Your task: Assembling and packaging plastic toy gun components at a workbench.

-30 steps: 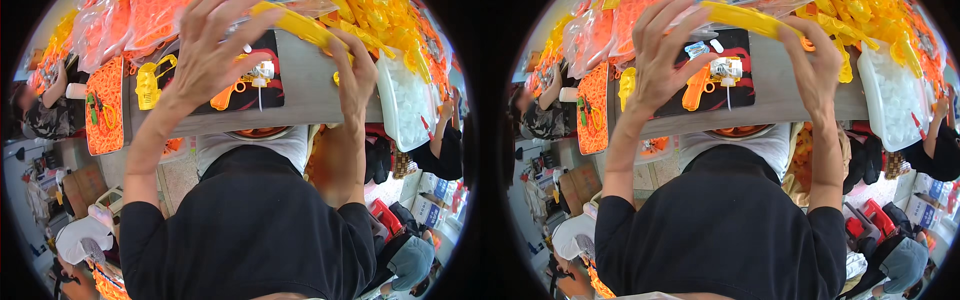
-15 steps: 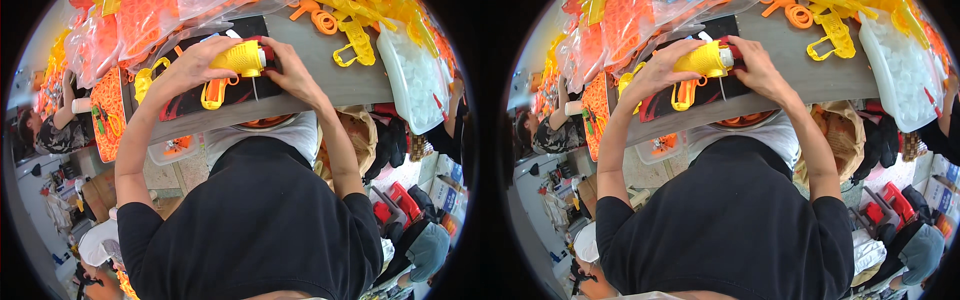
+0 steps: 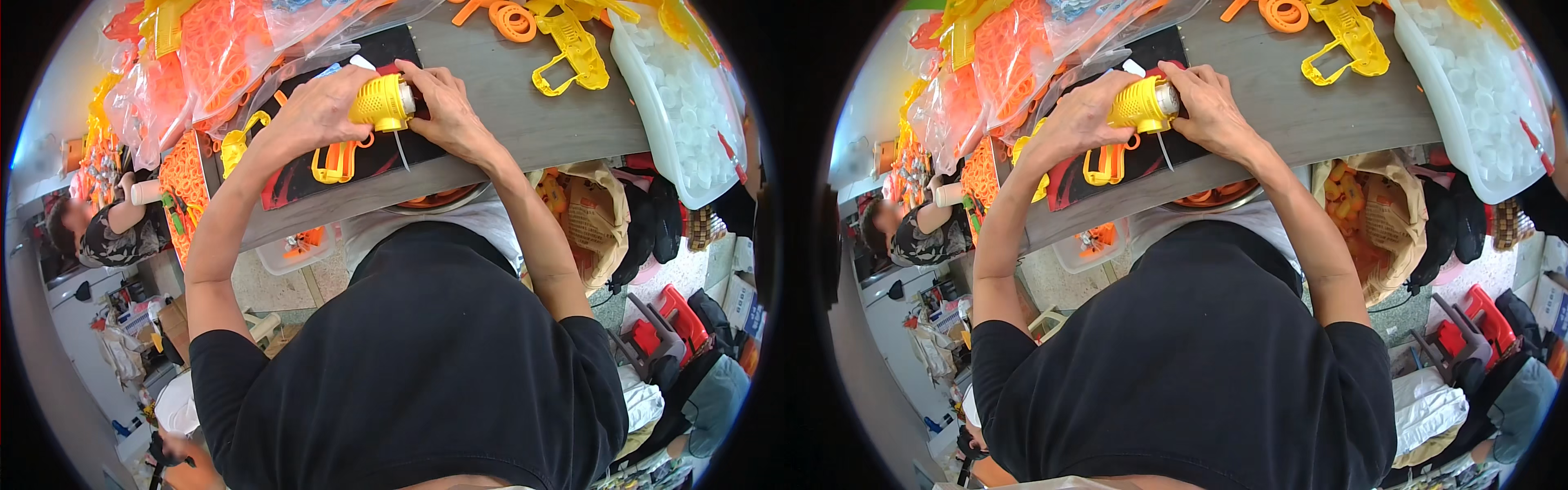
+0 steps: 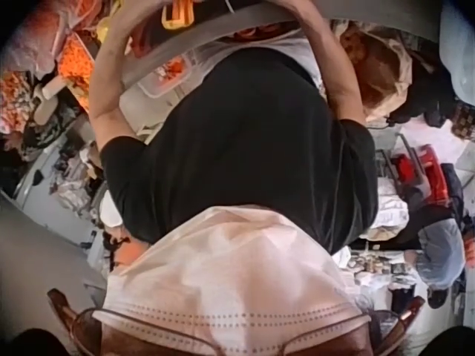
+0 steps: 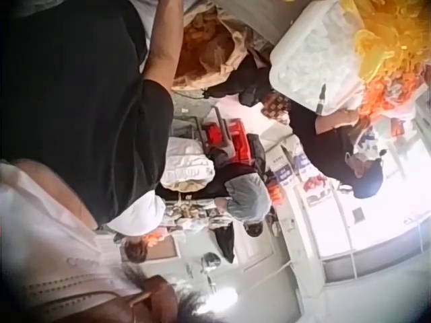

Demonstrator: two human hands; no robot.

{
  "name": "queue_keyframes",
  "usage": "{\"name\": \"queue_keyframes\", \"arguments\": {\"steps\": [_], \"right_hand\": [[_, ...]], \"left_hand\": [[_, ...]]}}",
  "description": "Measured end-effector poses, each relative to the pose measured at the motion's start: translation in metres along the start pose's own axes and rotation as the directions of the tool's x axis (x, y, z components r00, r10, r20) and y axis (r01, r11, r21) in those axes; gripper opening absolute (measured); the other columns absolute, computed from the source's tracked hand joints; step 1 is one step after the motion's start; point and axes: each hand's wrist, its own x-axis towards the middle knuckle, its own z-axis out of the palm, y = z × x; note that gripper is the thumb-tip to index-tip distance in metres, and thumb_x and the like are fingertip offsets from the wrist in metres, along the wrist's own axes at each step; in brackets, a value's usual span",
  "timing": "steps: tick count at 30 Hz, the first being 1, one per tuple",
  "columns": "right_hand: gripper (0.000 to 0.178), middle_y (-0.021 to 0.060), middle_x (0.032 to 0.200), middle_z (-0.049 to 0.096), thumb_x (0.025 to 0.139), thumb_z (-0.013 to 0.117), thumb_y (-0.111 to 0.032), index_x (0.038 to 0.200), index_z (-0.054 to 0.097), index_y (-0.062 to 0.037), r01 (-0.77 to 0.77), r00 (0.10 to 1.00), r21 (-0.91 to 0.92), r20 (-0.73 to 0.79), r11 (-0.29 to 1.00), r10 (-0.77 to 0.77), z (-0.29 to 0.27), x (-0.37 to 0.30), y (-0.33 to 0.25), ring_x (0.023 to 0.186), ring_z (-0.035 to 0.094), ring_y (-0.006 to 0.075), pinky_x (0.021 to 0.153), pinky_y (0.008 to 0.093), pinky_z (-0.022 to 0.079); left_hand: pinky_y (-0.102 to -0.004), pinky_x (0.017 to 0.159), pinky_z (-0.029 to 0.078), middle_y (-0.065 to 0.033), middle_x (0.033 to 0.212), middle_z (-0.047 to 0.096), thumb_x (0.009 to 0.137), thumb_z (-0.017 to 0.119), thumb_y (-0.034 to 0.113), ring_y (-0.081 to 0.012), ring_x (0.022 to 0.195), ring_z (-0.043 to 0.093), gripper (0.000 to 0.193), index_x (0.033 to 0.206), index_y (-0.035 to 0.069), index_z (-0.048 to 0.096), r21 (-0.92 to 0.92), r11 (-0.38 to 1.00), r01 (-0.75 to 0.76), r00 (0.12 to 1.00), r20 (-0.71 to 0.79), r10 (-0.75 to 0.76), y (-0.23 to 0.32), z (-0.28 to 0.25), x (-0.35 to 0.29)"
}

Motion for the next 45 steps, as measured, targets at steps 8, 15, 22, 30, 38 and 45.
{"name": "queue_keyframes", "arguments": {"steps": [8, 15, 22, 30, 38, 45], "right_hand": [[0.081, 0.0106, 0.126, 0.062, 0.072, 0.070, 0.001, 0.147, 0.042, -0.0114, -0.005, 1.000, -0.021, -0.019, 1.000, 0.005, 0.000, 0.001, -0.003, 0.123, 0.050, 0.0307, 0.109, 0.0423, 0.035], [0.081, 0.0121, 0.124, 0.062, 0.071, 0.073, 0.000, 0.146, 0.044, -0.0097, 0.000, 0.999, 0.009, -0.037, 1.000, 0.001, -0.002, -0.002, -0.001, 0.123, 0.050, 0.0317, 0.109, 0.0439, 0.035], [0.073, 0.0204, 0.123, 0.059, 0.088, 0.075, -0.038, 0.147, 0.044, -0.0085, -0.187, 0.944, -0.082, 0.260, 0.979, 0.202, -0.024, 0.037, -0.025, 0.117, 0.055, 0.0321, 0.103, 0.0397, 0.043], [0.055, 0.0084, 0.129, 0.060, 0.087, 0.074, -0.016, 0.137, 0.053, -0.0078, 0.084, 0.996, 0.127, -0.045, 0.988, -0.079, -0.013, -0.012, -0.024, 0.123, 0.053, 0.0286, 0.112, 0.0395, 0.035], [0.025, 0.0063, 0.109, 0.067, 0.093, 0.070, -0.016, 0.112, 0.065, 0.0003, -0.262, 0.964, 0.564, 0.194, 0.783, 0.183, -0.020, 0.014, -0.045, 0.106, 0.061, 0.0138, 0.095, 0.0297, 0.049], [0.078, 0.0123, 0.128, 0.059, 0.080, 0.082, -0.018, 0.146, 0.043, -0.0031, -0.072, 0.985, 0.303, 0.173, 0.950, 0.020, -0.016, 0.020, -0.087, 0.121, 0.057, 0.0233, 0.107, 0.0344, 0.043]], "left_hand": [[-0.0439, 0.084, 0.054, -0.0165, 0.115, 0.061, 0.072, 0.078, 0.020, -0.0367, 0.104, 0.062, 0.066, 0.128, 0.000, 0.048, 0.152, 0.987, -0.059, 0.998, 0.004, 0.060, 0.004, 0.012, 0.002], [-0.0437, 0.083, 0.055, -0.0193, 0.113, 0.056, 0.071, 0.078, 0.017, -0.0363, 0.100, 0.061, 0.071, 0.129, -0.005, 0.043, 0.137, 0.983, -0.125, 0.990, 0.076, 0.116, 0.000, 0.011, 0.007], [-0.0433, 0.096, 0.051, -0.0240, 0.126, 0.050, 0.074, 0.077, 0.021, -0.0421, 0.110, 0.057, 0.079, 0.137, -0.005, 0.038, 0.031, 0.980, -0.195, 0.980, 0.043, 0.194, -0.016, 0.018, 0.003], [-0.0302, 0.098, 0.051, -0.0098, 0.126, 0.060, 0.074, 0.089, 0.017, -0.0166, 0.113, 0.061, 0.084, 0.143, 0.002, 0.046, -0.954, 0.263, 0.142, 0.936, 0.042, -0.350, -0.019, 0.035, -0.043], [-0.0330, 0.087, 0.053, -0.0102, 0.108, 0.067, 0.070, 0.089, 0.025, -0.0208, 0.096, 0.066, 0.064, 0.123, 0.007, 0.057, -0.632, 0.775, -0.001, 0.918, -0.308, -0.250, 0.018, 0.028, -0.049], [-0.0431, 0.089, 0.054, -0.0176, 0.117, 0.064, 0.072, 0.084, 0.022, -0.0381, 0.105, 0.066, 0.063, 0.126, 0.008, 0.054, -0.339, 0.940, 0.026, 0.911, -0.379, -0.161, 0.038, 0.021, -0.044]]}}
